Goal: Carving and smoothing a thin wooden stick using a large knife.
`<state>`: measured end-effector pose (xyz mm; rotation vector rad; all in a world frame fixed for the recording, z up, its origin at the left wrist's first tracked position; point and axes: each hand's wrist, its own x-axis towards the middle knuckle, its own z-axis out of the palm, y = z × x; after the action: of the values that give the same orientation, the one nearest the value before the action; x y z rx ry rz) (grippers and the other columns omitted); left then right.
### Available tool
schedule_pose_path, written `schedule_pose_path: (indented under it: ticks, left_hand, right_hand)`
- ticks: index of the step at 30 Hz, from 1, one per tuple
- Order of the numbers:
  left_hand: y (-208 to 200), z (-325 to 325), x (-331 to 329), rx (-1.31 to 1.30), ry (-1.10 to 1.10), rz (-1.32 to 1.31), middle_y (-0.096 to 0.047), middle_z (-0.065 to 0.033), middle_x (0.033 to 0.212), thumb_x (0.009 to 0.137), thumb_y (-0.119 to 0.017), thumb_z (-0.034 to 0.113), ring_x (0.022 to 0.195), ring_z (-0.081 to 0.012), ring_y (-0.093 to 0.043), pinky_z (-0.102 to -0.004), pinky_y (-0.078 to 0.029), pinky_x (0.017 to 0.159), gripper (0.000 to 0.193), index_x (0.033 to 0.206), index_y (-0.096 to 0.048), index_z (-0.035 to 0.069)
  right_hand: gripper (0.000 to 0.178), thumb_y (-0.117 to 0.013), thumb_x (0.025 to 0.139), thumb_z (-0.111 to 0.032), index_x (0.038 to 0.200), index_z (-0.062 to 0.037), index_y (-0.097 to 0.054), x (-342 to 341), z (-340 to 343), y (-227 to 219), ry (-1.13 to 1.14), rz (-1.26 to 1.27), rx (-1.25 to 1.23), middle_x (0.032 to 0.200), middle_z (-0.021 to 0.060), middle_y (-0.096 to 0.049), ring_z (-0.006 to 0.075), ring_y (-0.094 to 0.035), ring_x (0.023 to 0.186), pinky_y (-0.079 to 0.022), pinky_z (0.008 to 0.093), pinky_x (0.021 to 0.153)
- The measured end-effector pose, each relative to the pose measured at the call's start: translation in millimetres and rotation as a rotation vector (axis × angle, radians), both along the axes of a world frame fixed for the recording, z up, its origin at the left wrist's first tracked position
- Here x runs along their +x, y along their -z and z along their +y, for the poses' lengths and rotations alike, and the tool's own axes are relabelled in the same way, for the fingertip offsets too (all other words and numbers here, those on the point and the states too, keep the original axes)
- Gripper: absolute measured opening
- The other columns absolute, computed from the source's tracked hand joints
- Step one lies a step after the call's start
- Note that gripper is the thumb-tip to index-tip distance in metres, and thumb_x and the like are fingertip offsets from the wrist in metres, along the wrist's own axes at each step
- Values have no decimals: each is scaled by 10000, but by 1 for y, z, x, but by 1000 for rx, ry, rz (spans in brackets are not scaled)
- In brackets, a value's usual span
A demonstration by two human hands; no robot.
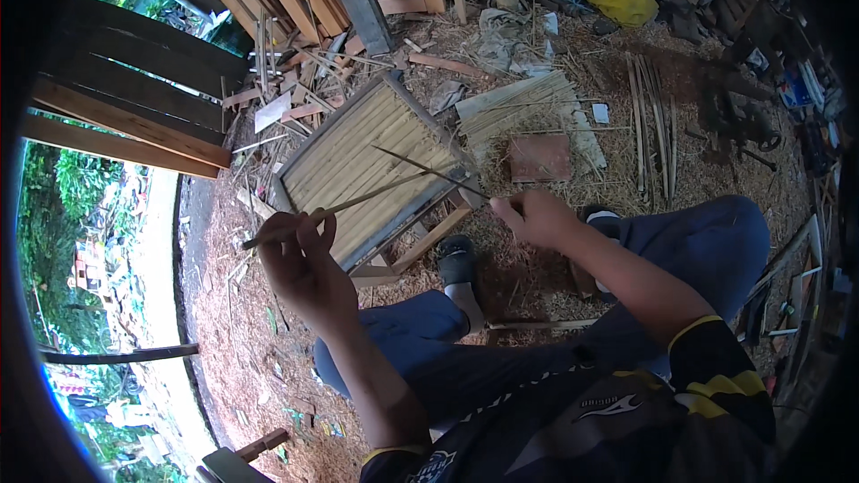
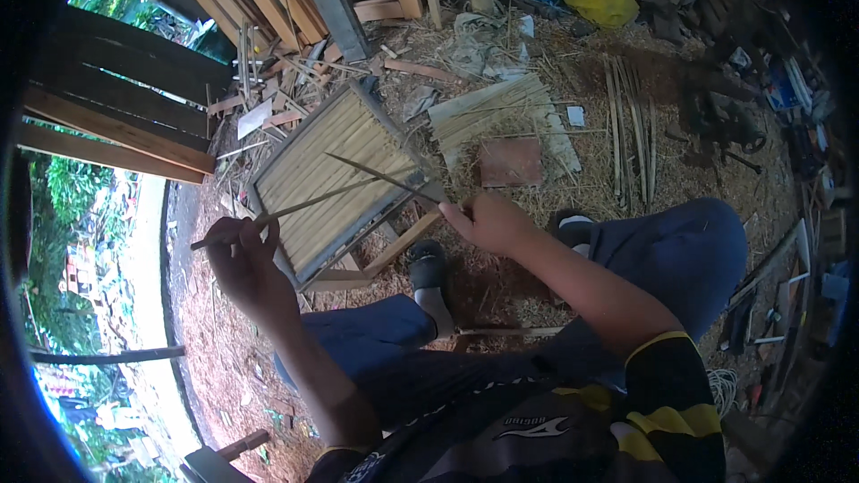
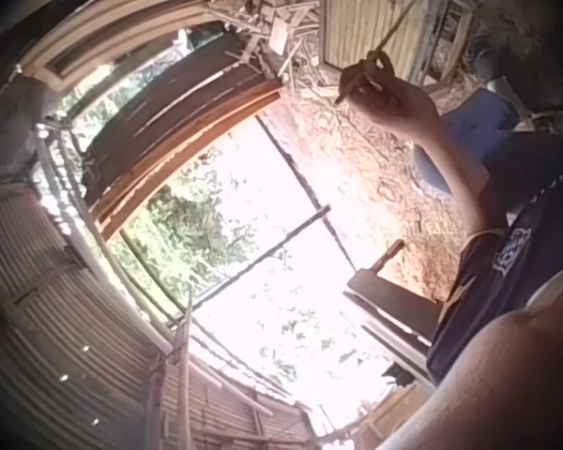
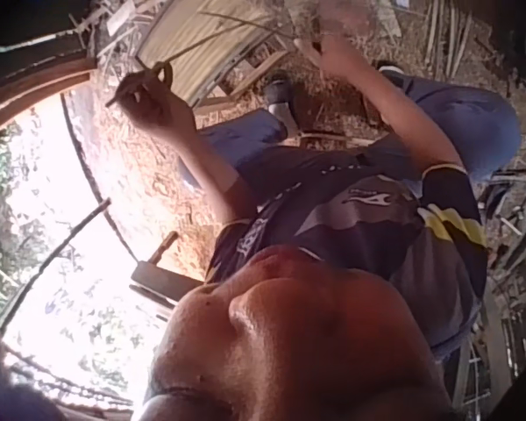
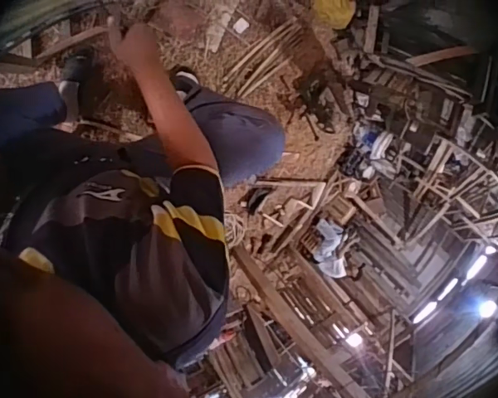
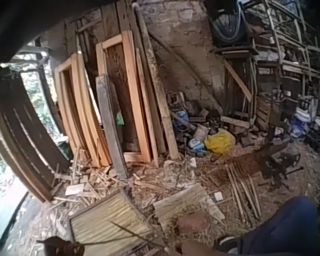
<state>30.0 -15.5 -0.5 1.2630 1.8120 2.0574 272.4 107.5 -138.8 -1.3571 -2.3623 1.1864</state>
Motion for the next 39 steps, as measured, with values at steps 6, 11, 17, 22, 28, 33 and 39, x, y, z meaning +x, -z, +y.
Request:
schedule_pose_path:
  ticks: [6, 11, 17, 22, 28, 33, 39]
  left_hand:
    - [0, -6, -2, -8, 13, -59, -579, -107, 1119, 1031, -536, -19, 1025, -203, -675, -368, -645, 868, 142, 1169, -505, -4]
    - [-7, 0, 4, -29, 32, -31, -553, -55, 1043, 1035, -568, 22, 1012, -168, -642, -350, -607, 855, 96, 1098, -498, 40]
    - [-6, 0, -2, 32, 85, 7, -567, -97, 1112, 1028, -540, -28, 1012, -184, -656, -362, -646, 874, 83, 1101, -504, -17]
    - [-2, 3, -3, 25, 61, -52, -564, -88, 1095, 1034, -545, -8, 1005, -179, -652, -356, -642, 862, 104, 1131, -508, -9]
    - [-7, 1, -5, 27, 83, -27, -560, -87, 1083, 1045, -534, 8, 1007, -170, -647, -350, -633, 874, 100, 1143, -514, 0]
    - [-5, 1, -9, 28, 97, -7, -560, -84, 1090, 1052, -524, 12, 1017, -163, -642, -344, -630, 875, 79, 1130, -522, 1]
    - [-2, 2, -18, -1, 82, -48, -551, -63, 1085, 1033, -514, -32, 1008, -158, -629, -362, -621, 909, 98, 1104, -529, 34]
  right_hand:
    - [718, -432, 1027, -613, 774, 6, -695, -6, -17, -41, -42, -4, 64, 672, 231, -638, 431, -653, 686, -509, 518, 676]
    - [752, -409, 1030, -632, 755, 8, -692, 6, 4, -23, 63, -142, -49, 645, 223, -625, 434, -653, 681, -509, 517, 660]
    - [769, -403, 1031, -634, 734, 11, -699, 5, -16, -24, 1, 60, 11, 674, 241, -635, 449, -652, 702, -509, 536, 691]
    - [735, -411, 1036, -606, 781, 13, -714, 7, -8, -22, 0, -155, 21, 725, 260, -656, 459, -658, 735, -509, 550, 713]
    - [736, -426, 1027, -609, 756, 15, -708, 23, 9, -2, 82, -138, -25, 688, 260, -646, 455, -659, 714, -505, 548, 717]
    - [757, -420, 1027, -617, 746, 30, -695, 19, -9, -6, 36, -85, -25, 669, 259, -631, 455, -654, 703, -501, 546, 713]
    - [775, -406, 1030, -624, 756, 43, -689, 17, -7, -9, 34, -117, 21, 674, 259, -626, 450, -640, 679, -497, 546, 704]
